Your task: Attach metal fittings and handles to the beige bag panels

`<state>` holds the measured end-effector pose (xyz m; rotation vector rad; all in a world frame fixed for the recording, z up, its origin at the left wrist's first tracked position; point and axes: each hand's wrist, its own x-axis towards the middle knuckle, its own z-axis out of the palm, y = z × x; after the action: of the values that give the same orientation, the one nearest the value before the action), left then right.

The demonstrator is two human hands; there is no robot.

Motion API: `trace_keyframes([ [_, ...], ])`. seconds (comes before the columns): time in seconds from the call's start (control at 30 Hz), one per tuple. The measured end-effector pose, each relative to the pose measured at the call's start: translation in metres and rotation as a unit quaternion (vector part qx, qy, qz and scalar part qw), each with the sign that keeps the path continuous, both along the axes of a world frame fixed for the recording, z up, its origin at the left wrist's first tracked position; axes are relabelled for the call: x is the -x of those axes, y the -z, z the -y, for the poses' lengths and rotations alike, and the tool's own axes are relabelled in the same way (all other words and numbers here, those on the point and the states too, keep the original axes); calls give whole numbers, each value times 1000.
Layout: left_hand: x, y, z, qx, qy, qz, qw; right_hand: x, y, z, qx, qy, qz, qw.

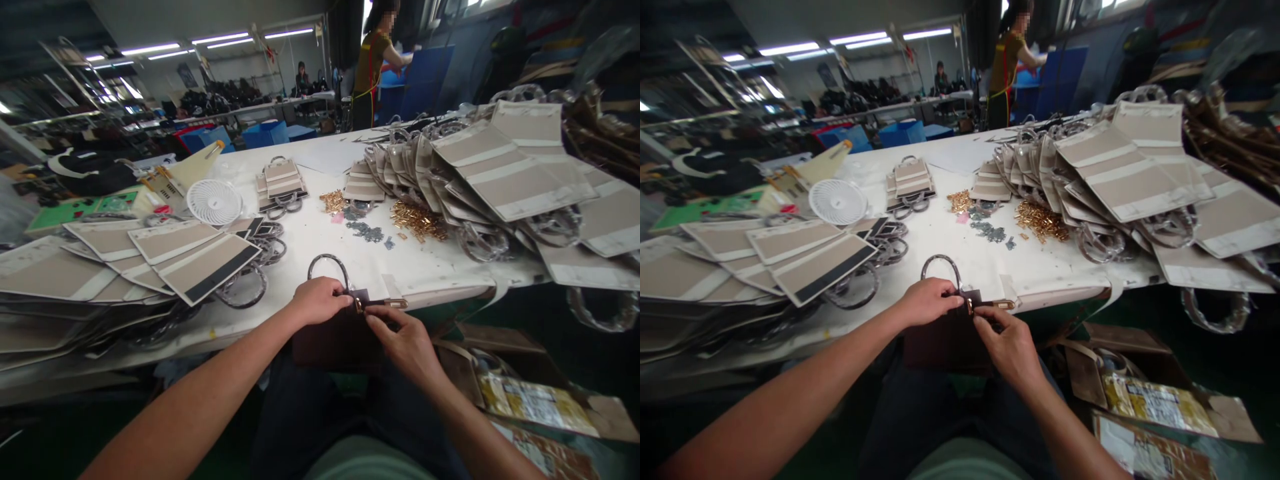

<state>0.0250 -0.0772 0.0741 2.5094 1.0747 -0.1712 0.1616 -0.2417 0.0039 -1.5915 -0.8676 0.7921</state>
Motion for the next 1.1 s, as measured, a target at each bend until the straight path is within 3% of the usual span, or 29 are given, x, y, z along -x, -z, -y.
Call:
trace_keyframes([
  [0.13,4,-1,13,-15,-3,14,1000,-1,3,-6,16,-9,51,999],
  [0.23,9,-3,24,-17,-21,33,999,-4,-1,-9,50,-12,158,986],
  [0.57,29,-5,56,-58,-31,77,995,10,-12,-3,132,-97,436,885],
  [0.67,34,-8,59,-40,-36,68,996,11,-7,2,97,-129,449,879],
  [0.8,42,-5,53,42,-15,31,999,18,3,10,48,-168,439,882],
  [0.93,48,1,50,80,-9,24,996,27,5,13,72,-158,438,882],
  [1.1,47,1,54,65,14,83,994,27,-4,9,84,-152,440,881],
])
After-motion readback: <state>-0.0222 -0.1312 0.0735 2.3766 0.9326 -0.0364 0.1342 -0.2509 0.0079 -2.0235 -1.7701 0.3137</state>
